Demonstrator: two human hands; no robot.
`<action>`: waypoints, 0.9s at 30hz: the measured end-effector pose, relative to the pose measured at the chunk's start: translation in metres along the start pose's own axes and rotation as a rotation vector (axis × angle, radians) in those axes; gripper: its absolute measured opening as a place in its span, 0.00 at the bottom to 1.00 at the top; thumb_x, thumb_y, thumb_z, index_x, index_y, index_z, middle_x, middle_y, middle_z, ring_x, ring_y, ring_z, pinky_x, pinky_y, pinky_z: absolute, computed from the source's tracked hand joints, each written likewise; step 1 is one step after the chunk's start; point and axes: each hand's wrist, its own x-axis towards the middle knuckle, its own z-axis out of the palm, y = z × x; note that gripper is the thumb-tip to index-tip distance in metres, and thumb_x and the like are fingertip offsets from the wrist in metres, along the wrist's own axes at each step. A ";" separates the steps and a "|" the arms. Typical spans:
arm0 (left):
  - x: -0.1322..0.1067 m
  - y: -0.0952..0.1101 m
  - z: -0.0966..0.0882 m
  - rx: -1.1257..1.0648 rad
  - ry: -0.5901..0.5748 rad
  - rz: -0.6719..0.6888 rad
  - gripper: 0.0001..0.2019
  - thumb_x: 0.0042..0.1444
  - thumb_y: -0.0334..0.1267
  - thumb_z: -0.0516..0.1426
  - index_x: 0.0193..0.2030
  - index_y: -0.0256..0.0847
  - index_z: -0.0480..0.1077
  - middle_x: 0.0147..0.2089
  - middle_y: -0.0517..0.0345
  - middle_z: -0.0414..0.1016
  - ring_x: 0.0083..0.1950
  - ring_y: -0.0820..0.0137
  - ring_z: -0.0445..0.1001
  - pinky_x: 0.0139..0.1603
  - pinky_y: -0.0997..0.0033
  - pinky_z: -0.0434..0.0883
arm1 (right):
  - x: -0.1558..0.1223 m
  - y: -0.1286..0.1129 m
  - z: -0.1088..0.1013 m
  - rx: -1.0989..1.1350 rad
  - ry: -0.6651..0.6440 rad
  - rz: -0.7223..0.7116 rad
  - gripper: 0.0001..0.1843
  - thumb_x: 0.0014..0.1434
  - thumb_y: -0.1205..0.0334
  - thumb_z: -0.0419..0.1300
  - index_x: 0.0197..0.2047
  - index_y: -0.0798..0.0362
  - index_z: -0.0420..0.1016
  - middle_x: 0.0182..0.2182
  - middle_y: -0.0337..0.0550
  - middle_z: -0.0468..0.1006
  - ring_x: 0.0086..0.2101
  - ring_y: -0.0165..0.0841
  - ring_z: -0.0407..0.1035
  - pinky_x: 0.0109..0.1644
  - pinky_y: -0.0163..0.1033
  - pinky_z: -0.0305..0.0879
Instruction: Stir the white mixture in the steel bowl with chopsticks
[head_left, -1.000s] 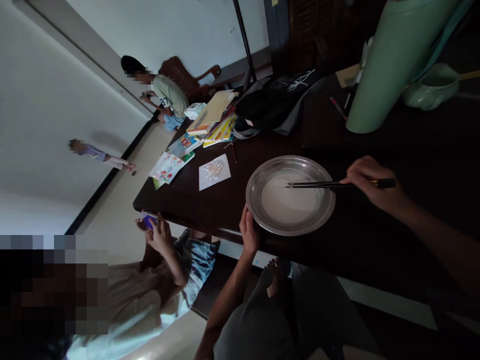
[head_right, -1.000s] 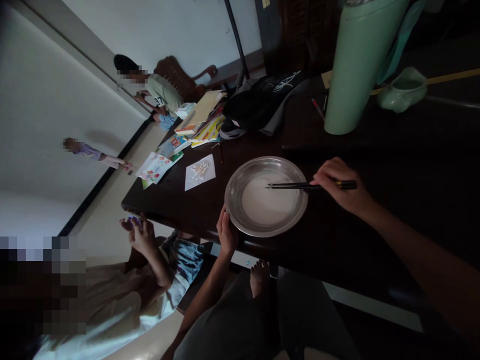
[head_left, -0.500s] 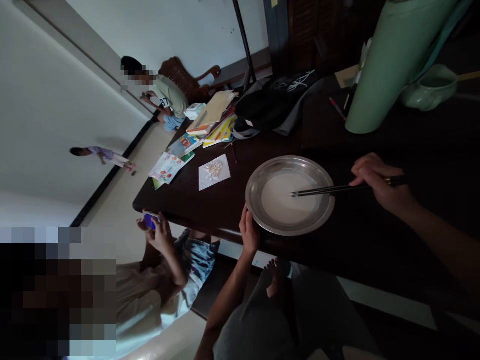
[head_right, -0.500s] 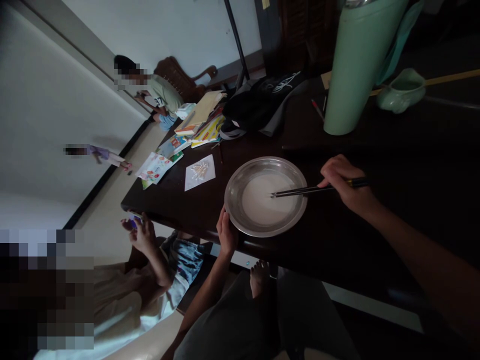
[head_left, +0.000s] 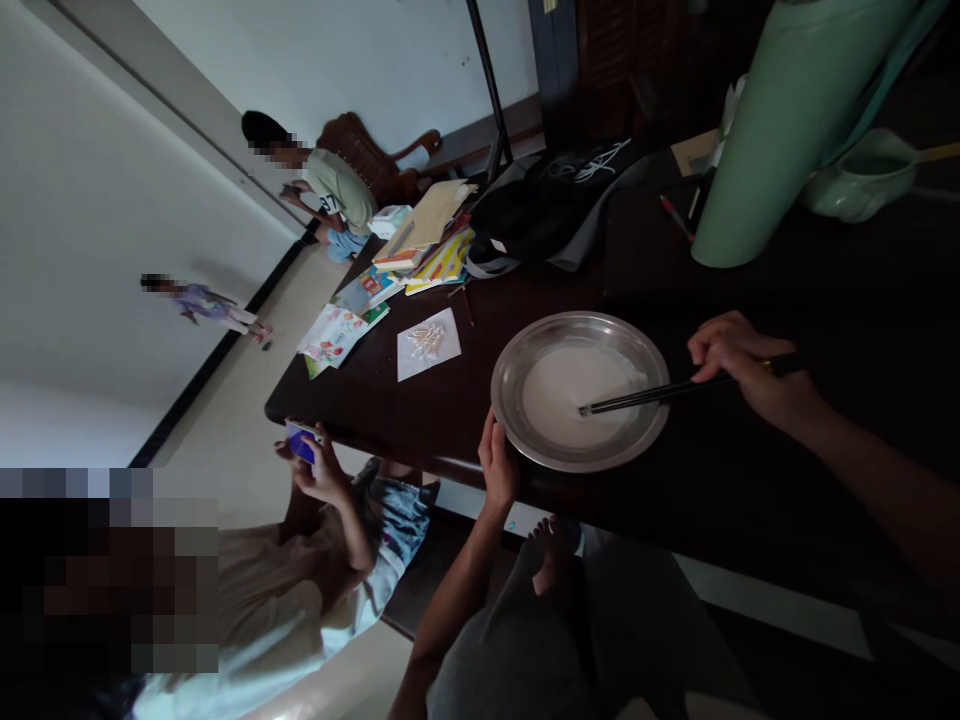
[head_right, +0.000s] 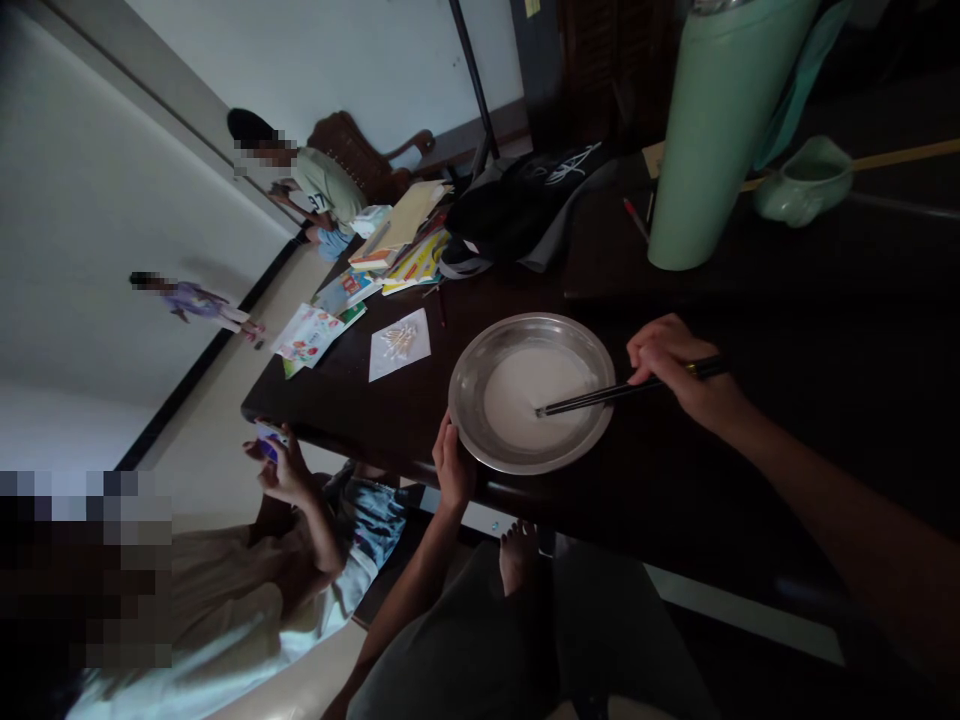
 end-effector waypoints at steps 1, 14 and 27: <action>0.000 0.000 0.000 -0.002 -0.001 0.002 0.35 0.60 0.66 0.55 0.57 0.36 0.79 0.62 0.41 0.79 0.66 0.51 0.74 0.69 0.56 0.67 | -0.001 0.000 0.003 -0.009 -0.048 0.004 0.26 0.67 0.42 0.58 0.23 0.45 0.80 0.29 0.43 0.76 0.39 0.40 0.69 0.48 0.51 0.64; 0.001 -0.005 -0.001 -0.050 -0.008 -0.022 0.34 0.60 0.65 0.56 0.59 0.37 0.78 0.62 0.43 0.79 0.67 0.51 0.73 0.70 0.56 0.65 | -0.001 0.003 0.004 -0.074 -0.071 -0.014 0.23 0.67 0.43 0.58 0.25 0.42 0.82 0.33 0.43 0.80 0.42 0.44 0.70 0.50 0.54 0.66; 0.001 -0.004 -0.002 -0.008 -0.025 -0.001 0.33 0.62 0.64 0.54 0.58 0.38 0.78 0.60 0.44 0.80 0.68 0.52 0.72 0.72 0.55 0.64 | 0.000 0.003 0.004 -0.109 -0.093 -0.047 0.20 0.66 0.44 0.59 0.27 0.40 0.83 0.34 0.42 0.82 0.43 0.44 0.72 0.50 0.55 0.67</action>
